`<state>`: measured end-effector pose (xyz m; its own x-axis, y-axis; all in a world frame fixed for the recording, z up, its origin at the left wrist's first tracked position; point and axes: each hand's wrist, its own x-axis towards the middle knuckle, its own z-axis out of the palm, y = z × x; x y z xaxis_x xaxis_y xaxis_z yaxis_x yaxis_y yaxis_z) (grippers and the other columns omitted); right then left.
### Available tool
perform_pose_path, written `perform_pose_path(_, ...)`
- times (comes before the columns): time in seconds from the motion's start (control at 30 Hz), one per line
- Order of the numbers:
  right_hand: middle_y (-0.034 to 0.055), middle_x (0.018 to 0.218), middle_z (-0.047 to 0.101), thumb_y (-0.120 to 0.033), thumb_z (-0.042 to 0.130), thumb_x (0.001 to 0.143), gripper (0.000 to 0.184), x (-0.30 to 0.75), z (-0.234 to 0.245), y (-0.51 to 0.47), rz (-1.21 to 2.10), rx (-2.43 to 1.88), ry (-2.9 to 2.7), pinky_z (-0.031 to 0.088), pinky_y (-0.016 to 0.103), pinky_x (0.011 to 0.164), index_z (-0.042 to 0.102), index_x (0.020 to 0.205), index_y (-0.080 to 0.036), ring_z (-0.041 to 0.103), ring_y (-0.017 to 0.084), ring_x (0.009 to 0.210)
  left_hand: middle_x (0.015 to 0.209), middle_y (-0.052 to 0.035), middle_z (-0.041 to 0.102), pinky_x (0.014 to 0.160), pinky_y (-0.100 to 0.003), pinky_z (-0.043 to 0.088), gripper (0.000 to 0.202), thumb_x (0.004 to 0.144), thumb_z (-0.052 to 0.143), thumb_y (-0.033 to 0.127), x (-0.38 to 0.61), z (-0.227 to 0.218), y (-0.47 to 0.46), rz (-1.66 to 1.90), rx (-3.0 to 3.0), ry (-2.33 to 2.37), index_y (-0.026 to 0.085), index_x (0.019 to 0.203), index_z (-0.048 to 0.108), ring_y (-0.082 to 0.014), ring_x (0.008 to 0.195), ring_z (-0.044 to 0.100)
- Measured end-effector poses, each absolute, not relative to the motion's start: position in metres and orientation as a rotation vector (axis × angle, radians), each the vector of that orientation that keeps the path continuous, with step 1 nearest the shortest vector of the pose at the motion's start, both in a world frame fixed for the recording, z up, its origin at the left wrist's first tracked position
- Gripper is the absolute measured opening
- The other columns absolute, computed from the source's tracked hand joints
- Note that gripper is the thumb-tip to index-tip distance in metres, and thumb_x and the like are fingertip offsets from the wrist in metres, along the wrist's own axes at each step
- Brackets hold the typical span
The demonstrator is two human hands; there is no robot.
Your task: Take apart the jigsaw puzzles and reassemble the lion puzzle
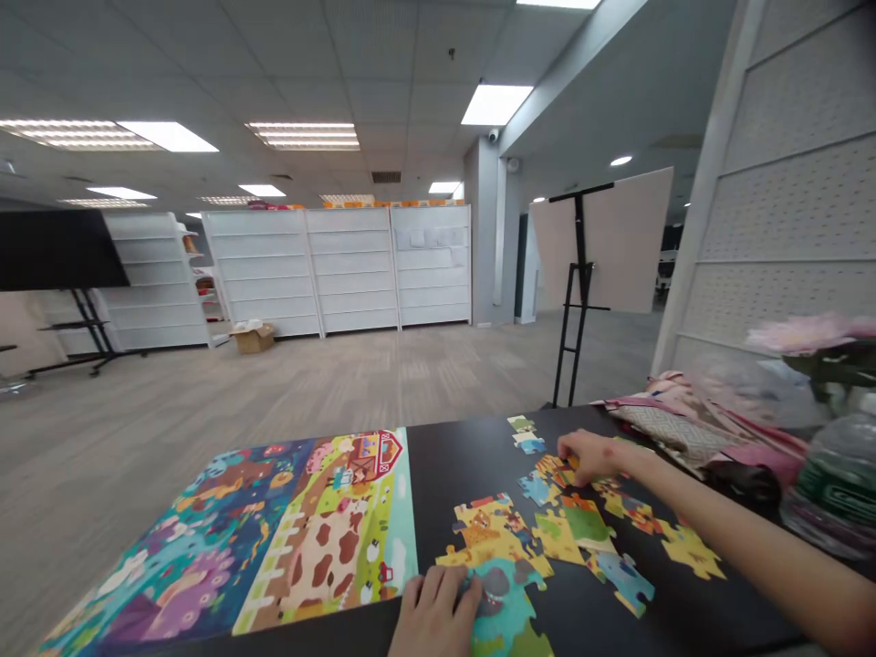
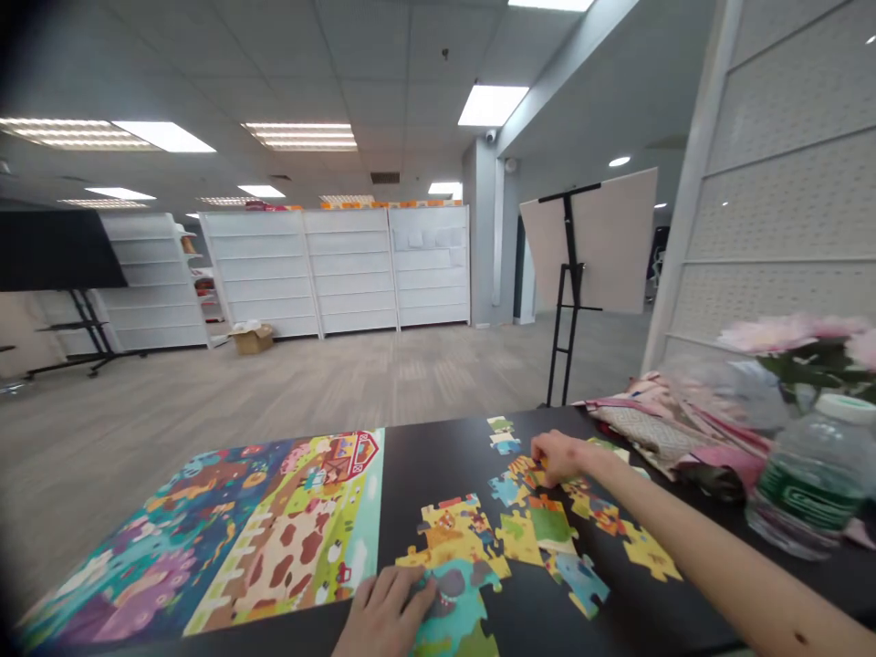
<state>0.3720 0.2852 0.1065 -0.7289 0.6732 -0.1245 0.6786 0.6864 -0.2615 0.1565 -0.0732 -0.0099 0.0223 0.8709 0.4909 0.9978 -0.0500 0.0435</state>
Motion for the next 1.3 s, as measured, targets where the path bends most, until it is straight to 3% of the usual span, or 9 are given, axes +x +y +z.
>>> perform_pose_path(0.13,-0.0005,0.070,0.067,-0.024,0.068,0.064,0.024,0.361,0.131,0.248,-0.663,1.068,2.969,0.047,0.028,0.069,0.069,0.088,-0.021,0.064,0.020,0.072,0.127,-0.0081,0.065,0.088,-0.040,0.054,0.049,0.090,0.063,0.059,0.142,0.006,-0.068,-0.775,-2.291,-1.909,0.033,0.130,0.061,-0.0337,0.113,0.062)
perform_pose_path(0.27,-0.0003,0.089,0.070,-0.032,0.054,0.087,0.036,0.326,0.119,0.154,-0.994,0.880,3.077,0.049,0.023,0.066,0.055,0.122,-0.023,0.066,0.015,0.076,0.148,-0.0146,0.047,0.096,-0.040,0.053,0.060,0.096,0.054,0.044,0.147,0.039,-0.053,-1.563,-2.099,-2.164,0.024,0.151,0.037,-0.0303,0.124,0.057)
perform_pose_path(0.37,-0.0019,0.081,0.066,-0.029,0.052,0.090,0.030,0.299,0.093,0.094,-1.519,0.643,3.048,0.049,0.022,0.060,0.054,0.119,-0.022,0.064,0.014,0.068,0.134,-0.0116,0.060,0.091,-0.035,0.054,0.053,0.092,0.057,0.033,0.147,0.061,-0.039,-1.929,-2.107,-2.209,0.021,0.142,0.045,-0.0257,0.111,0.063)
perform_pose_path(0.47,0.0017,0.099,0.069,-0.021,0.046,0.092,0.034,0.295,0.083,0.097,-1.246,0.698,3.267,0.052,0.026,0.077,0.058,0.124,-0.026,0.066,0.015,0.085,0.113,-0.0056,0.069,0.091,-0.033,0.050,0.036,0.085,0.060,0.027,0.132,0.071,-0.031,-1.756,-2.094,-2.328,0.022,0.121,0.061,-0.0242,0.101,0.064)
perform_pose_path(0.53,0.0042,0.119,0.067,-0.019,0.046,0.092,0.039,0.308,0.086,0.136,-0.715,0.985,3.326,0.047,0.030,0.097,0.060,0.127,-0.028,0.063,0.018,0.108,0.116,-0.0045,0.069,0.093,-0.035,0.048,0.039,0.083,0.060,0.027,0.119,0.072,-0.029,-1.522,-2.054,-2.448,0.024,0.122,0.062,-0.0250,0.104,0.062)
perform_pose_path(0.6,0.0113,0.125,0.065,-0.020,0.052,0.087,0.038,0.326,0.091,0.185,-0.593,1.195,3.238,0.042,0.039,0.105,0.064,0.122,-0.020,0.058,0.026,0.120,0.125,-0.0050,0.066,0.100,-0.036,0.044,0.044,0.083,0.061,0.028,0.107,0.070,-0.026,-1.309,-2.086,-2.513,0.025,0.127,0.062,-0.0263,0.114,0.059)
perform_pose_path(0.7,0.0147,0.116,0.070,-0.028,0.068,0.074,0.041,0.350,0.091,0.244,-0.532,1.379,3.061,0.045,0.043,0.100,0.069,0.114,-0.017,0.062,0.035,0.114,0.123,-0.0070,0.066,0.102,-0.036,0.042,0.044,0.082,0.065,0.030,0.098,0.066,-0.021,-1.117,-2.149,-2.551,0.023,0.126,0.065,-0.0274,0.116,0.058)
perform_pose_path(1.07,0.0066,0.096,0.071,-0.017,0.068,0.062,0.064,0.356,0.062,0.283,-0.738,1.496,2.819,0.047,0.024,0.058,0.059,0.126,-0.014,0.069,0.019,0.069,0.100,-0.0026,0.062,0.087,-0.032,0.043,0.016,0.082,0.073,0.034,0.103,0.061,-0.019,-1.001,-2.049,-2.484,0.025,0.094,0.072,-0.0235,0.099,0.057)
perform_pose_path(1.3,0.0094,0.114,0.066,-0.019,0.071,0.064,0.070,0.366,0.052,0.284,-0.794,1.597,2.907,0.049,0.024,0.070,0.056,0.133,-0.016,0.067,0.018,0.083,0.104,-0.0037,0.063,0.088,-0.034,0.044,0.016,0.090,0.064,0.033,0.108,0.060,-0.013,-0.904,-2.125,-2.417,0.026,0.102,0.071,-0.0246,0.100,0.058)
